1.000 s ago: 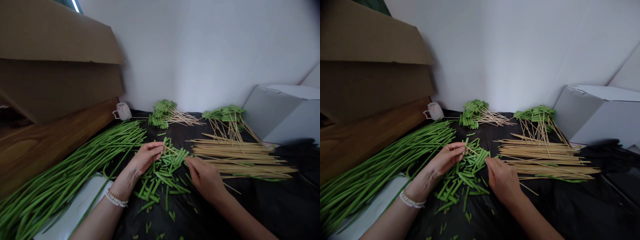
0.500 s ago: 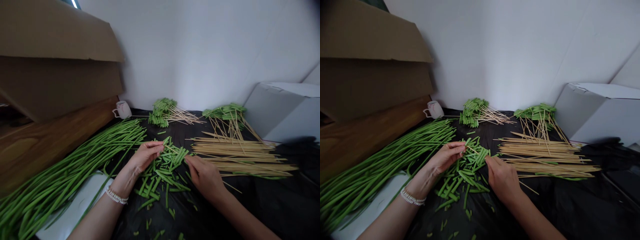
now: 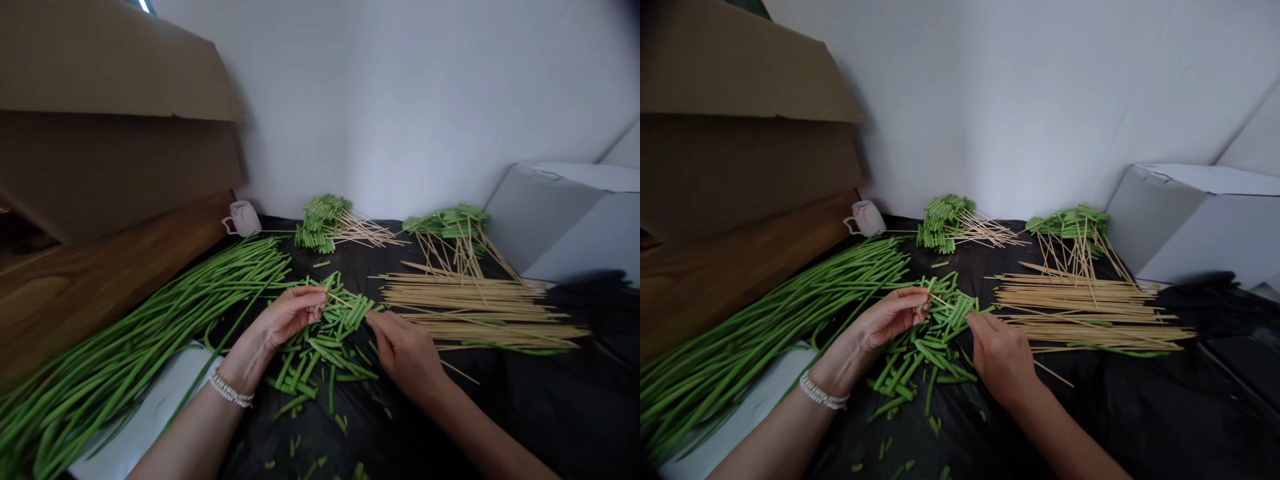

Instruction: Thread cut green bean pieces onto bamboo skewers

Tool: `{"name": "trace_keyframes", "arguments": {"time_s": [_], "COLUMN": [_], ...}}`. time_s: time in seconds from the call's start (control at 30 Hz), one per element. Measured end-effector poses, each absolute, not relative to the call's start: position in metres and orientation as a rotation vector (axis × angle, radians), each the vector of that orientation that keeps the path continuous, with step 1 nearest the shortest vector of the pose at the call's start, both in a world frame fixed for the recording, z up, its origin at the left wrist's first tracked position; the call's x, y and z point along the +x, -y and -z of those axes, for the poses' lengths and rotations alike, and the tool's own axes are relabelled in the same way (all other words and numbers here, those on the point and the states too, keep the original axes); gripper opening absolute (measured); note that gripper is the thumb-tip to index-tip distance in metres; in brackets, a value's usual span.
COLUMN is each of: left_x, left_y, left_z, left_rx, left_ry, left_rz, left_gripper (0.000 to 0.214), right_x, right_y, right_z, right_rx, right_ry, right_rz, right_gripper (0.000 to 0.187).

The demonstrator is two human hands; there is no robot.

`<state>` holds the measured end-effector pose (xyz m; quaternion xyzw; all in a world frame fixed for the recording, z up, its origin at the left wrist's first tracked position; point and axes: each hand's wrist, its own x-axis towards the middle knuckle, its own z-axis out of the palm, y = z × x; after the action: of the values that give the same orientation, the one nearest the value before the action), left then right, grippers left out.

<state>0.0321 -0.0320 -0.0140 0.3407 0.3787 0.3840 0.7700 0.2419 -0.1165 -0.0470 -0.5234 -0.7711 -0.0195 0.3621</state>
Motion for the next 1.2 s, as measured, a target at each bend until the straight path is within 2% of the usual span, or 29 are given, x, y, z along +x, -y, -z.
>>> {"name": "trace_keyframes", "arguments": {"time_s": [0.33,0.53,0.77,0.87,1.1,1.2], "left_x": [0.033,0.047,0.048,0.045,0.052,0.053], "left_y": [0.034,0.046,0.047,0.043,0.046,0.049], "left_z": [0.013,0.020,0.019,0.018,0.028,0.031], "left_rx": [0.780,0.903,1.041,1.170,1.744,2.002], "left_ry": [-0.855,-0.878,-0.873,-0.938,-1.066,-1.089], "left_rz": [-0.820,-0.660,-0.739,-0.804,-0.858,-0.822], "left_gripper": [0.017,0.017,0.022,0.025,0.010,0.011], "right_x": [0.242,0.234,0.237,0.245,0.258,0.257], "right_y": [0.117,0.121,0.120,0.116,0.108,0.109], "right_z": [0.049,0.046,0.042,0.042,0.043,0.043], "right_rx": [-1.349,-1.342,-1.357,-1.395,-1.470,-1.474], "right_ry": [2.002,2.046,2.017,1.955,1.871,1.867], "right_rz": [0.067,0.102,0.114,0.168,0.203,0.196], "right_gripper": [0.026,0.027,0.027,0.027,0.029,0.029]}}
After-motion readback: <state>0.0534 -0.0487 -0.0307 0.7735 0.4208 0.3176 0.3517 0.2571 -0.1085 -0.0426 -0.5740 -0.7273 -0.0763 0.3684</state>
